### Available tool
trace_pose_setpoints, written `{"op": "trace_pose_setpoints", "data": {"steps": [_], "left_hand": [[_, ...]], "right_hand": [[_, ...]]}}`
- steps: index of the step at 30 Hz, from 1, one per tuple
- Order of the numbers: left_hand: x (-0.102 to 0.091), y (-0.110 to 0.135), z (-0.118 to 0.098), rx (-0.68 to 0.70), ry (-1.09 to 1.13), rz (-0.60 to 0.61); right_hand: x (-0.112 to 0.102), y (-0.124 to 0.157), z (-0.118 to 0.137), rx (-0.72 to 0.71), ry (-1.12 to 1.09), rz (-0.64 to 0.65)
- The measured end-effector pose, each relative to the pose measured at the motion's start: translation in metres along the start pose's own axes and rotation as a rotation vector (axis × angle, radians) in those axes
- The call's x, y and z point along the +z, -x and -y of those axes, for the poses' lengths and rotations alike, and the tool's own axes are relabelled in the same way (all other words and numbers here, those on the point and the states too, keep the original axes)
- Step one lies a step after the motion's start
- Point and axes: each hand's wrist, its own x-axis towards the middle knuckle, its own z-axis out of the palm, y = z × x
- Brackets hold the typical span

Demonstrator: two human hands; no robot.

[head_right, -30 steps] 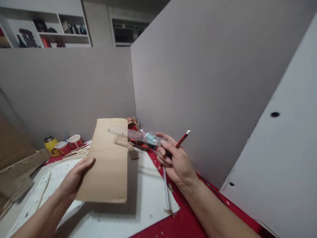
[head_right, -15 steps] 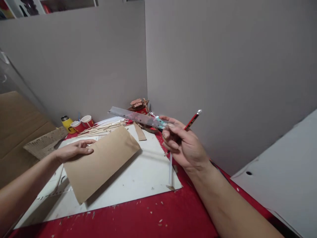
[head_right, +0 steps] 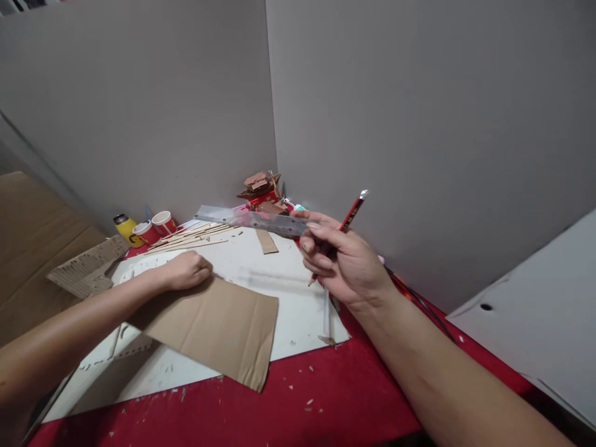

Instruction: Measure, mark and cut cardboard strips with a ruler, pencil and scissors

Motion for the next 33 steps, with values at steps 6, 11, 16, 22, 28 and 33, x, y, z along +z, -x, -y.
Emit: {"op": "trace_pose_setpoints", "data": {"steps": [6, 11, 16, 22, 28, 33], "left_hand": [[0.012, -0.036, -0.012, 0.129, -0.065, -0.268], [0.024, -0.001, 0.017, -0.145, -0.022, -0.509], [0.071, 0.057, 0.023, -0.326, 0.049, -0.48], [0.1, 0.059, 0.007, -0.26, 0.095, -0.408], [0.089, 0.019, 0.018, -0.1, 0.112, -0.395], [0.089, 0.024, 0.004, -0.128, 0.073, -0.399]], "right_hand": [[-0.001, -0.003, -0.007, 0.065, -0.025, 0.033], [-0.001, -0.002, -0.009, 0.105, -0.047, -0.017], [0.009, 0.002, -0.026, 0.187, 0.008, -0.077], [0.025, 0.017, -0.064, 0.305, 0.101, -0.149], [0.016, 0.043, -0.086, 0.313, 0.255, -0.119], [0.016, 0.064, -0.084, 0.302, 0.123, -0.154]]}}
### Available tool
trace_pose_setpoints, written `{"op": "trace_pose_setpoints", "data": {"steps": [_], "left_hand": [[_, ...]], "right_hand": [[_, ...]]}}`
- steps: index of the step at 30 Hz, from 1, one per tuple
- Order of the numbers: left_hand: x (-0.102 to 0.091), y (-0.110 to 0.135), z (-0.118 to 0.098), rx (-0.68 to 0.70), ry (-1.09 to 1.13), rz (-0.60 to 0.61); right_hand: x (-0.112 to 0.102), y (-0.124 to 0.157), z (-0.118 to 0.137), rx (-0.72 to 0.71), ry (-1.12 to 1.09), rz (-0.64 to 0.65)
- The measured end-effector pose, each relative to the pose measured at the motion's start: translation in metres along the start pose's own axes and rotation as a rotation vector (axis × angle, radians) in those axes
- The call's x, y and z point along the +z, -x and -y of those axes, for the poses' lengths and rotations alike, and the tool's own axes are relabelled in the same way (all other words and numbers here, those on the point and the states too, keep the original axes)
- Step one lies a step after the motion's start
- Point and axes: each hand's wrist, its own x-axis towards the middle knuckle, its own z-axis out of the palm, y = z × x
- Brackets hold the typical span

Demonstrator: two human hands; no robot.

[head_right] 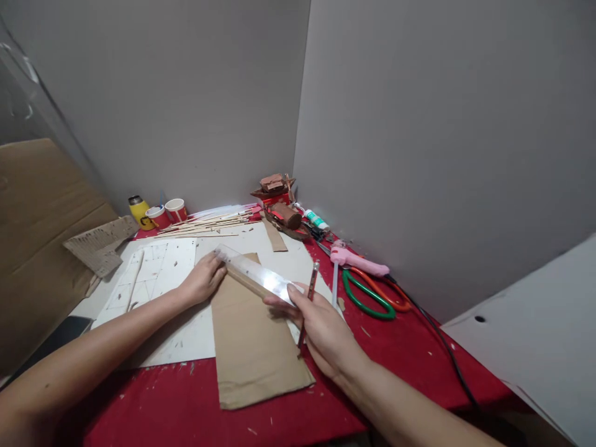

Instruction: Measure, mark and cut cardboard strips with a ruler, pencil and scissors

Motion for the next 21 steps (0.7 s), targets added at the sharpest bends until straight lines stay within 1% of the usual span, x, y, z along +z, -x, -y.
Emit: {"op": "trace_pose_setpoints", "data": {"steps": [3, 5, 7, 9, 14, 15, 17, 19, 21], "left_hand": [[0.001, 0.026, -0.021, -0.002, -0.029, 0.05], [0.003, 0.042, -0.033, 0.025, -0.034, 0.12], [0.004, 0.051, -0.041, 0.051, -0.05, 0.201], [0.004, 0.054, -0.044, 0.061, -0.075, 0.243], [0.0, 0.051, -0.041, 0.06, -0.065, 0.259], [-0.002, 0.051, -0.04, 0.058, -0.028, 0.26], [-0.005, 0.053, -0.037, 0.015, 0.167, 0.221], [-0.009, 0.056, -0.035, -0.065, 0.417, 0.142], [-0.012, 0.059, -0.036, -0.15, 0.598, 0.054]], "right_hand": [[0.0, 0.007, 0.007, -0.005, -0.058, -0.043], [0.001, 0.008, 0.013, -0.002, -0.095, -0.053], [0.0, 0.006, 0.02, 0.012, -0.106, -0.046], [0.0, 0.003, 0.026, 0.007, -0.079, -0.036], [-0.005, -0.005, 0.038, -0.082, 0.046, -0.033], [-0.006, -0.005, 0.04, -0.09, 0.067, -0.03], [-0.008, -0.003, 0.041, -0.073, 0.087, -0.013], [-0.008, 0.002, 0.038, -0.009, 0.072, 0.017], [-0.005, 0.009, 0.031, 0.062, 0.034, 0.044]]}}
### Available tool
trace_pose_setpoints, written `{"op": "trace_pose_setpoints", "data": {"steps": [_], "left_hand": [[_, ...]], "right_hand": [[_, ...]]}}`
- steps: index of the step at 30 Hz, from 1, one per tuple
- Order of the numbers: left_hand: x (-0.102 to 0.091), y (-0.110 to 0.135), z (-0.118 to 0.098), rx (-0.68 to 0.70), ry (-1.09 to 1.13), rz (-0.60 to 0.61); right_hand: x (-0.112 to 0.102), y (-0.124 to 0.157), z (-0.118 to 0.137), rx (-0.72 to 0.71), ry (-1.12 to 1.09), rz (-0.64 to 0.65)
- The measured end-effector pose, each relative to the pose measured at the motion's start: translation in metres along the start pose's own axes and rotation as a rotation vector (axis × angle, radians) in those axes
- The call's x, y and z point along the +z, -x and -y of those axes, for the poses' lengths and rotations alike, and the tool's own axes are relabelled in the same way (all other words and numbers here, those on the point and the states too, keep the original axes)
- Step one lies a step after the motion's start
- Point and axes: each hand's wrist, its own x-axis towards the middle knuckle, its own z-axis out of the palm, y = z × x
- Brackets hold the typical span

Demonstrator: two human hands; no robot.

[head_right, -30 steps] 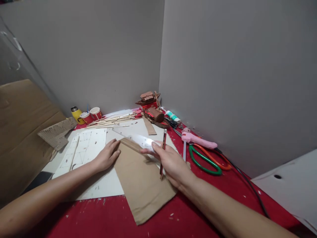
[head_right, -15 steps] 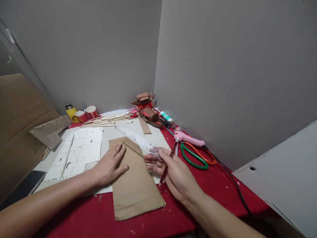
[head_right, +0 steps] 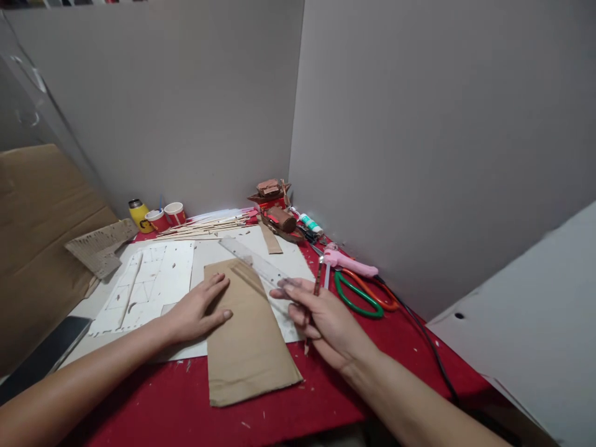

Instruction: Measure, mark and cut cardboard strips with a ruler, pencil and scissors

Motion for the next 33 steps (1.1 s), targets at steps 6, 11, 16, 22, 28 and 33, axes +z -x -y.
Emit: {"op": "trace_pose_setpoints", "data": {"steps": [6, 11, 16, 22, 28, 33], "left_hand": [[0.008, -0.001, -0.026, -0.139, 0.436, -0.157], [0.009, -0.005, -0.042, -0.263, 0.7, -0.182], [0.0, 0.001, -0.031, -0.384, 0.739, -0.18], [-0.004, -0.004, -0.019, -0.5, 0.679, -0.167], [-0.01, -0.023, -0.019, -0.545, 0.613, -0.117], [-0.008, -0.032, -0.01, -0.519, 0.51, -0.106]], "right_hand": [[0.031, 0.024, -0.028, 0.089, -0.058, 0.118], [0.054, 0.044, -0.041, 0.15, 0.015, 0.268], [0.038, 0.044, -0.037, 0.155, 0.196, 0.232], [0.017, 0.027, -0.001, -0.047, 0.173, 0.11], [0.023, 0.003, 0.036, -0.128, 0.013, 0.1], [0.025, -0.02, 0.035, -0.162, 0.044, 0.142]]}}
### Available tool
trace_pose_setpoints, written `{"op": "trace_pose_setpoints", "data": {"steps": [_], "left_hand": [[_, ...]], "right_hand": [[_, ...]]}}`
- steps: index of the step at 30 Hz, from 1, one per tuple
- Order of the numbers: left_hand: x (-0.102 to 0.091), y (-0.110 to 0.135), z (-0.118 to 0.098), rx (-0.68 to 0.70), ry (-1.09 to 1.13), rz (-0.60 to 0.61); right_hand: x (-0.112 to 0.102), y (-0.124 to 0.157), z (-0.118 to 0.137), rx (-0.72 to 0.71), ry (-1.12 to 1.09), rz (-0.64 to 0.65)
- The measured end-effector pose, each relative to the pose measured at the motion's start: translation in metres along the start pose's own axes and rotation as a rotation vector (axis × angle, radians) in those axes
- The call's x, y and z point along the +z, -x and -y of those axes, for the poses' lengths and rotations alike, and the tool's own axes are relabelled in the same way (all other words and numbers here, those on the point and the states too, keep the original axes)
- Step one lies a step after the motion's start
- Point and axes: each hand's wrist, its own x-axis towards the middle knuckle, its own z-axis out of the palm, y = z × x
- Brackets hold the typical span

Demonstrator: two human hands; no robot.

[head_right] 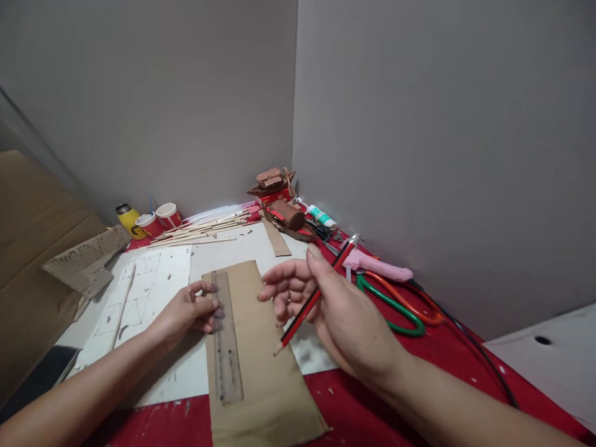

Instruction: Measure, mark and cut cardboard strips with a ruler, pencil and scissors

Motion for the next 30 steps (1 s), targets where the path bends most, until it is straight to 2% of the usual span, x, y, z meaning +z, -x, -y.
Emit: {"op": "trace_pose_setpoints", "data": {"steps": [3, 5, 7, 9, 11, 13, 16, 20, 25, 30], "left_hand": [[-0.006, 0.003, 0.005, 0.105, -0.133, -0.053], [-0.014, 0.009, 0.007, 0.321, -0.436, -0.139], [-0.022, 0.015, 0.01, 0.619, -0.81, -0.159], [-0.026, 0.02, 0.015, 0.869, -1.056, -0.053], [-0.026, 0.021, 0.021, 0.98, -1.177, 0.101], [-0.023, 0.021, 0.027, 0.951, -1.255, 0.196], [-0.016, 0.021, 0.032, 0.831, -1.297, 0.251], [-0.01, 0.023, 0.032, 0.766, -1.281, 0.239], [-0.006, 0.024, 0.03, 0.749, -1.299, 0.212], [-0.003, 0.024, 0.029, 0.735, -1.309, 0.209]], "right_hand": [[-0.005, -0.008, -0.015, 0.097, 0.089, 0.039], [-0.008, -0.011, -0.025, 0.187, 0.13, 0.042], [-0.01, -0.013, -0.032, 0.256, 0.125, 0.045], [-0.01, -0.013, -0.036, 0.297, 0.096, 0.055], [-0.012, -0.013, -0.039, 0.32, 0.079, 0.063], [-0.014, -0.012, -0.043, 0.322, 0.082, 0.06], [-0.016, -0.006, -0.051, 0.305, 0.121, 0.028], [-0.009, 0.001, -0.055, 0.282, 0.311, -0.015], [-0.002, -0.001, -0.049, 0.172, 0.613, -0.078], [-0.005, -0.001, -0.057, 0.197, 0.628, -0.064]]}}
